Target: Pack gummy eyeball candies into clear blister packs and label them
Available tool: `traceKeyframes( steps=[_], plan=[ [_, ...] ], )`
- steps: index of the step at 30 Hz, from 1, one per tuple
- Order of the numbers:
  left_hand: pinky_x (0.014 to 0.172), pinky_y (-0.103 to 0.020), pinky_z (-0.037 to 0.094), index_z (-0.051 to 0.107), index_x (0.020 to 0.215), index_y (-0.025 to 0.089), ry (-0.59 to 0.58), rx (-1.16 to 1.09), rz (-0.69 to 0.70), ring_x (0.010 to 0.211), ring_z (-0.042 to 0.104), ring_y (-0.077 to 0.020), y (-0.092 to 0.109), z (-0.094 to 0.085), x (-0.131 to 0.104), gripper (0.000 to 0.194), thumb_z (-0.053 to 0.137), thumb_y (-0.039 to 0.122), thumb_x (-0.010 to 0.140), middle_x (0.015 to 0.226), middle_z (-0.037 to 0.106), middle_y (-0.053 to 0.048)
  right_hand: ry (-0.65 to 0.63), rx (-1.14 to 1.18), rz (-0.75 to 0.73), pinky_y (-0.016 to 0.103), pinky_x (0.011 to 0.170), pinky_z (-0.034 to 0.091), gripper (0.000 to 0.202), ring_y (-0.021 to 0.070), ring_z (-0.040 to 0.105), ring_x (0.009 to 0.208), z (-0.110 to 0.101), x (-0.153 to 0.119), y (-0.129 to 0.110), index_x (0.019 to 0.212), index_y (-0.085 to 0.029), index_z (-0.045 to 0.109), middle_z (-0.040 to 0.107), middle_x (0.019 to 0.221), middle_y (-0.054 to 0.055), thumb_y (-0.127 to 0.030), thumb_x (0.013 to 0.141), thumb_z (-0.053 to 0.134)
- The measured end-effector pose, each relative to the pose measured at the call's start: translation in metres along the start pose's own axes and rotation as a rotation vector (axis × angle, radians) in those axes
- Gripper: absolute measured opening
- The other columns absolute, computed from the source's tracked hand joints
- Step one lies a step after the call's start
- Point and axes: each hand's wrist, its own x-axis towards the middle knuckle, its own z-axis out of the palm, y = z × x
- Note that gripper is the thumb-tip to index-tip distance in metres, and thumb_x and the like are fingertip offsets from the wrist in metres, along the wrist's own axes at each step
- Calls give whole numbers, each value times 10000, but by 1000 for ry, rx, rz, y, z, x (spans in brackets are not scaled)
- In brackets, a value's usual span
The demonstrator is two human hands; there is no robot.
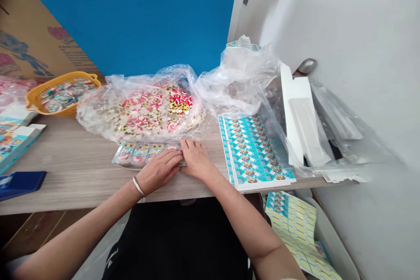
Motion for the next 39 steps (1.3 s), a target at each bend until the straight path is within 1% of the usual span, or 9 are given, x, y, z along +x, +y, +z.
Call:
traceKeyframes(
  steps=[4,8,12,15,21,26,30,35,39],
  plan=[
    [1070,-432,488,598,1199,112,-14,4,12,1190,585,-266,33,13,11,245,537,179,972,1226,657,-132,15,-40,-25,498,1046,407,777,341,497,1256,-3,-32,19,1482,-121,372,518,1408,189,-296,791,682],
    [1145,-412,415,580,1282,76,-39,52,-27,1286,545,-264,56,39,56,321,525,176,982,1352,611,-163,4,-124,19,535,1097,355,773,366,438,1327,-19,-43,64,1477,-131,404,501,1447,191,-260,766,678],
    [1129,-411,425,574,1332,89,-85,82,-58,1305,550,-248,45,54,99,356,448,139,1003,1390,605,-147,-34,-184,92,616,1127,296,816,431,354,1405,-41,-21,107,1493,-176,419,449,1524,173,-259,738,718],
    [1073,-474,457,583,1342,136,-63,111,-75,1314,542,-279,32,52,101,371,428,152,1005,1390,614,-131,-61,-187,80,652,1137,262,890,452,321,1429,-47,-7,123,1513,-201,403,406,1569,148,-254,694,748],
    [1083,-500,441,561,1387,124,32,154,-145,1322,536,-317,26,47,66,409,454,203,1001,1414,592,-151,-42,-131,105,670,1142,251,961,453,318,1438,-40,-6,125,1553,-239,349,319,1631,116,-243,681,751],
    [1066,-493,470,570,1385,114,59,173,-134,1315,548,-320,23,55,60,407,435,178,1007,1400,605,-148,21,-157,132,695,1151,215,966,472,236,1480,-35,-16,119,1564,-248,336,270,1653,113,-183,696,755],
    [1081,-487,471,558,1394,99,57,206,-121,1323,544,-322,22,60,60,415,443,157,1000,1415,590,-153,201,-193,89,677,1187,173,741,423,184,1515,-19,-34,104,1501,-191,443,340,1620,139,-185,804,695],
    [1119,-475,452,530,1418,88,45,246,-102,1344,528,-316,21,63,57,437,423,133,997,1441,562,-173,436,-153,39,591,1229,220,380,317,390,1454,20,-47,88,1343,-149,596,551,1471,149,-244,982,528],
    [1131,-485,441,516,1421,61,36,227,-77,1348,524,-321,19,63,56,437,406,147,1007,1418,572,-208,518,-159,-1,595,1235,236,316,299,436,1434,40,-47,96,1263,-140,651,596,1425,151,-236,1028,464]
  ],
)
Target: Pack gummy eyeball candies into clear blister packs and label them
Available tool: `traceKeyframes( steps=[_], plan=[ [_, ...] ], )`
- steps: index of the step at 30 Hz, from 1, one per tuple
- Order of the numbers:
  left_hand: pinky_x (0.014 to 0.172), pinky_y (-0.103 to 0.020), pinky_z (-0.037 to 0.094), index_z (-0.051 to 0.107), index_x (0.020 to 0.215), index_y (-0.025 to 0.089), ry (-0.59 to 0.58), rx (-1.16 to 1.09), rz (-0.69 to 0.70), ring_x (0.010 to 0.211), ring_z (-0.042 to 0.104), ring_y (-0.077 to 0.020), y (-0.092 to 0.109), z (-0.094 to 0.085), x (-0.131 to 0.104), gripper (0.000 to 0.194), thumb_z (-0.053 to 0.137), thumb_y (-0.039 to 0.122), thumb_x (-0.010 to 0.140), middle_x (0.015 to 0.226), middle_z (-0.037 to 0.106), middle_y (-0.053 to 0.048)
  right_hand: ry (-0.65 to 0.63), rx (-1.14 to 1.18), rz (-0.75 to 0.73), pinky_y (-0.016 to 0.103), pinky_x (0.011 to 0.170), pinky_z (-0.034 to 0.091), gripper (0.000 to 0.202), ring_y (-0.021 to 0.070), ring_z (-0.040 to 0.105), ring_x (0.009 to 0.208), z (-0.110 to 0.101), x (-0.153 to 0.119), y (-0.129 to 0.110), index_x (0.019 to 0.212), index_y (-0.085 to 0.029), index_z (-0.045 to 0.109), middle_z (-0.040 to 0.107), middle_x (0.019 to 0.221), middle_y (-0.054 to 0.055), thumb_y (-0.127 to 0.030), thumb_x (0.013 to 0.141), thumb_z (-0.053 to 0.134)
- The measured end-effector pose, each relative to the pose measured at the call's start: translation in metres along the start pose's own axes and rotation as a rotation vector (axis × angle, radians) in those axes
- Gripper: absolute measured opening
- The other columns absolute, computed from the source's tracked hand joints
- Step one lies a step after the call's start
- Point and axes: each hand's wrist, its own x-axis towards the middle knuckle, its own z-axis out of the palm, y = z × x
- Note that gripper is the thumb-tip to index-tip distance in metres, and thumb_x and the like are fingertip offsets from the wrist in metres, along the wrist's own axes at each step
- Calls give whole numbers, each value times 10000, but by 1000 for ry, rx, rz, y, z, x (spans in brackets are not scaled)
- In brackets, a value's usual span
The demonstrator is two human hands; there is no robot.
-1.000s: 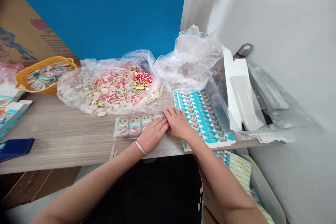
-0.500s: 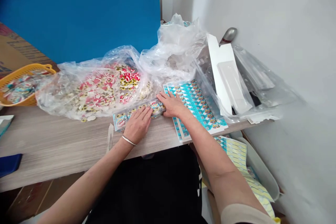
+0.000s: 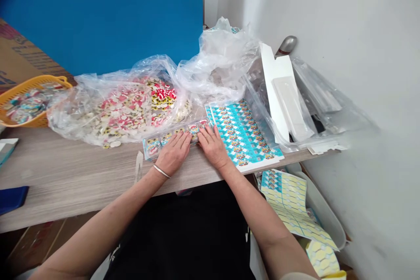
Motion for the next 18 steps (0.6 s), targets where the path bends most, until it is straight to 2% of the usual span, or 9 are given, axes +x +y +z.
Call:
traceKeyframes(
  steps=[4,8,12,18],
  plan=[
    [1113,-515,456,500,1436,64,14,-40,14,1339,533,-329,-1,2,0,445,401,192,1021,1384,590,-233,-14,17,-43,611,1234,237,334,268,391,1462,5,-5,12,1289,-183,649,581,1442,130,-174,1031,436],
    [1096,-505,474,550,1382,53,35,-20,26,1314,556,-331,-1,2,1,412,400,183,1021,1361,610,-226,-8,-12,-78,599,1240,236,345,267,374,1469,6,-8,16,1294,-172,647,572,1450,126,-157,1031,425],
    [1102,-499,472,563,1363,39,29,-18,30,1319,551,-338,-3,0,1,415,428,243,1027,1358,610,-233,2,-15,-81,618,1235,228,335,275,381,1464,9,-8,16,1294,-169,645,571,1448,138,-168,1027,443],
    [1110,-503,463,534,1397,61,-21,-21,23,1338,535,-326,-3,-2,1,434,371,95,996,1388,590,-224,2,-4,-59,624,1230,230,325,279,401,1454,10,-5,12,1267,-168,656,586,1430,151,-167,1022,444]
  ],
)
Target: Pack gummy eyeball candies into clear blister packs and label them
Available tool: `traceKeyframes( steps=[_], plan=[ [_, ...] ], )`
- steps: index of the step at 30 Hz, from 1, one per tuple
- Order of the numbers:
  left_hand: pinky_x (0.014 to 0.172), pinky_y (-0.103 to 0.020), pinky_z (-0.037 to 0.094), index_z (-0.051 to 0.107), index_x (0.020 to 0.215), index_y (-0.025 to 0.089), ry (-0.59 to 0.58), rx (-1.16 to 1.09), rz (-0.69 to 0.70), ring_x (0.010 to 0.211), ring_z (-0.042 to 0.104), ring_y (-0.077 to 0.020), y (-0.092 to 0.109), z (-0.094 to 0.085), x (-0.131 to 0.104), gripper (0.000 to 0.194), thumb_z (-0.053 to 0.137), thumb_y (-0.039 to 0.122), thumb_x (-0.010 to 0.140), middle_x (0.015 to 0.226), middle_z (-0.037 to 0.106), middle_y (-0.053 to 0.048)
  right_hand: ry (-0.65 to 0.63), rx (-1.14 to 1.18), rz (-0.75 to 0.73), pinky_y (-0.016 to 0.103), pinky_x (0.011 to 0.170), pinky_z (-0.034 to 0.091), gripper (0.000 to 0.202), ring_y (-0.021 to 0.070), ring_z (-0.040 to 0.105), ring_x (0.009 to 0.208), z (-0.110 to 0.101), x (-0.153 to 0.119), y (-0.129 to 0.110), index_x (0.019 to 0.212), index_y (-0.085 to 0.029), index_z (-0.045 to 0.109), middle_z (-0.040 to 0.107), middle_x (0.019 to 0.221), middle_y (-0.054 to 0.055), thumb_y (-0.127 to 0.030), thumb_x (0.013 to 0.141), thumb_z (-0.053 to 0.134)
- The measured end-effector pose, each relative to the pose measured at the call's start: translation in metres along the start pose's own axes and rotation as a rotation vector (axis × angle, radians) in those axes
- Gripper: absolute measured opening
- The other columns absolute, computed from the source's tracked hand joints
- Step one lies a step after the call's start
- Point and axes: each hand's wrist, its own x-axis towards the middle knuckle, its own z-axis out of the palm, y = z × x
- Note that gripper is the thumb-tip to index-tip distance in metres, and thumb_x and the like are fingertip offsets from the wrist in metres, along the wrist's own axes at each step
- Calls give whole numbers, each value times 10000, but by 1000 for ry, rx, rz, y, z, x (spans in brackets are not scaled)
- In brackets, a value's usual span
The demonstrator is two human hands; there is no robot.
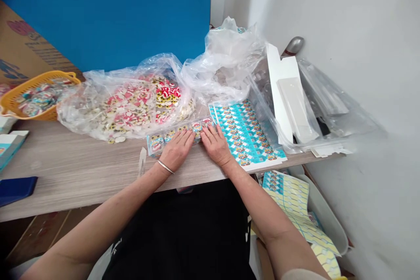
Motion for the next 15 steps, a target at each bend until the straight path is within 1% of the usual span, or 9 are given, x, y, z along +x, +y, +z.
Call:
traceKeyframes(
  steps=[4,8,11,15],
  plan=[
    [1112,-491,464,532,1401,59,-24,-6,-2,1348,524,-323,-1,-6,-1,432,391,103,995,1405,577,-221,-6,-15,5,629,1228,229,310,287,419,1442,0,1,-1,1235,-163,667,595,1420,151,-176,1020,443],
    [1105,-583,435,519,1426,100,-9,52,-84,1343,520,-369,-5,-18,-15,432,442,188,1010,1434,558,-199,-6,-26,-4,626,1233,218,303,292,417,1444,2,1,0,1218,-164,672,600,1417,144,-193,1019,446],
    [1111,-587,422,413,1511,122,29,60,-108,1361,500,-369,-10,-22,-34,512,454,188,1005,1456,535,-199,-17,-11,12,629,1234,209,308,288,407,1451,2,1,0,1226,-166,667,598,1422,144,-192,1016,443],
    [1126,-542,427,221,1596,139,90,61,-108,1401,450,-350,-18,-15,-55,662,467,126,982,1476,507,-209,-30,-12,26,617,1241,205,319,283,413,1448,-2,3,-2,1227,-159,665,600,1419,145,-193,1016,428]
  ],
)
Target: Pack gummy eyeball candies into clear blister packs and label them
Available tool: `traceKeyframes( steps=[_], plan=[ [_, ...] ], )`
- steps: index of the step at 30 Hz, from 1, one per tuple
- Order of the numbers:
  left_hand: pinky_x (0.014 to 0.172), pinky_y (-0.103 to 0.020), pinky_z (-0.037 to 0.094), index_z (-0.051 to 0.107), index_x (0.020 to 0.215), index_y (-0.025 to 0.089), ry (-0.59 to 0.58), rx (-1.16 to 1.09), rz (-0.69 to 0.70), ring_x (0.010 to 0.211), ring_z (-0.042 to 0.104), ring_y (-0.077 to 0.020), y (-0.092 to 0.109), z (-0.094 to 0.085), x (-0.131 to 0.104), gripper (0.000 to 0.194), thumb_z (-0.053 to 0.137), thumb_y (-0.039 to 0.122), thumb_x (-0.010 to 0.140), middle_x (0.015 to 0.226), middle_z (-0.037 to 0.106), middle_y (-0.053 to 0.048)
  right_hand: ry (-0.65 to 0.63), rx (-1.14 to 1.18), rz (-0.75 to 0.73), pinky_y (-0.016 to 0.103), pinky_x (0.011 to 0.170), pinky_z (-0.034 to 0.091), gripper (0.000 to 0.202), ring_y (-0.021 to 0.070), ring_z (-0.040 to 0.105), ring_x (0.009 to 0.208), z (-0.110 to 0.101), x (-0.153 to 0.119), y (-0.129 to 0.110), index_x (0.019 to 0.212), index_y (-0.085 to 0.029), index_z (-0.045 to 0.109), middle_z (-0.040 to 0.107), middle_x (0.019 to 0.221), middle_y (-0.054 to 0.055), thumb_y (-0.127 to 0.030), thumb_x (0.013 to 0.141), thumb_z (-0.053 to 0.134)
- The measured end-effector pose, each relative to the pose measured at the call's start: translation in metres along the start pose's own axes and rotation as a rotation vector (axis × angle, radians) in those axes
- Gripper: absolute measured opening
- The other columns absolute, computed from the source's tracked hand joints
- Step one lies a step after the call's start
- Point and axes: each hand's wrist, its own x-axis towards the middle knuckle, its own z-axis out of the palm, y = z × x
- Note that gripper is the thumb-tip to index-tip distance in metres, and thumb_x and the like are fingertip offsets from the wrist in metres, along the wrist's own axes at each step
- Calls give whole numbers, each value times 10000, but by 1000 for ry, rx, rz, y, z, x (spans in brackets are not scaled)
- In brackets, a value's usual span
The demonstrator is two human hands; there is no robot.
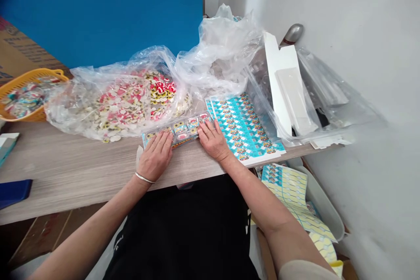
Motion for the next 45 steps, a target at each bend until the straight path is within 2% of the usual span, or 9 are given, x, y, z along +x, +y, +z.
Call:
traceKeyframes(
  steps=[7,10,14,17,22,28,38,42,45],
  plan=[
    [1147,-503,429,219,1596,148,85,9,39,1402,455,-317,-9,6,-11,684,493,106,971,1459,537,-187,-4,-12,20,613,1231,238,323,285,444,1430,-3,1,-3,1247,-155,650,596,1425,148,-198,1007,438],
    [1151,-503,429,228,1594,151,122,1,24,1414,440,-312,-16,4,-19,690,511,100,967,1455,543,-180,81,-42,-34,619,1211,276,318,292,463,1415,2,-1,0,1251,-146,647,619,1395,158,-192,994,466],
    [1185,-476,401,215,1601,205,112,-86,90,1425,430,-269,-28,4,-29,679,476,84,985,1480,527,-142,229,-95,-130,609,1183,338,303,305,496,1387,7,-3,3,1233,-127,649,651,1349,167,-175,975,500],
    [1196,-461,391,208,1602,243,123,-132,118,1416,442,-245,-33,6,-32,681,462,76,992,1458,556,-114,253,-96,-138,613,1177,346,302,303,499,1385,8,-3,3,1233,-137,647,655,1345,162,-168,970,502],
    [1200,-448,383,271,1581,232,104,-158,121,1412,448,-236,-33,5,-30,671,492,64,970,1434,581,-114,308,-105,-182,629,1154,367,300,321,511,1373,8,-3,3,1230,-128,640,667,1321,177,-166,954,529],
    [1073,-460,512,429,1464,169,230,-118,12,1325,555,-292,-29,1,-25,568,603,130,925,1311,654,-178,294,-110,-175,629,1153,367,301,313,507,1376,9,-3,3,1237,-131,636,667,1321,175,-166,965,512],
    [1086,-435,510,522,1363,209,173,-246,56,1293,587,-244,-41,-4,-27,435,593,131,940,1297,673,-130,298,-142,-195,618,1157,362,305,323,495,1383,10,-3,4,1237,-99,625,655,1335,188,-150,956,518],
    [1077,-435,515,557,1338,221,204,-254,20,1282,596,-236,-41,0,-29,411,582,118,941,1278,687,-114,250,-167,-136,622,1164,343,292,321,513,1363,9,-2,-2,1205,-110,643,661,1328,178,-157,956,498],
    [1076,-444,516,573,1331,230,192,-252,9,1282,596,-238,-40,3,-30,399,576,126,946,1286,684,-108,217,-168,-76,650,1166,319,303,346,475,1387,9,0,-11,1199,-87,644,642,1340,206,-168,948,494]
  ],
)
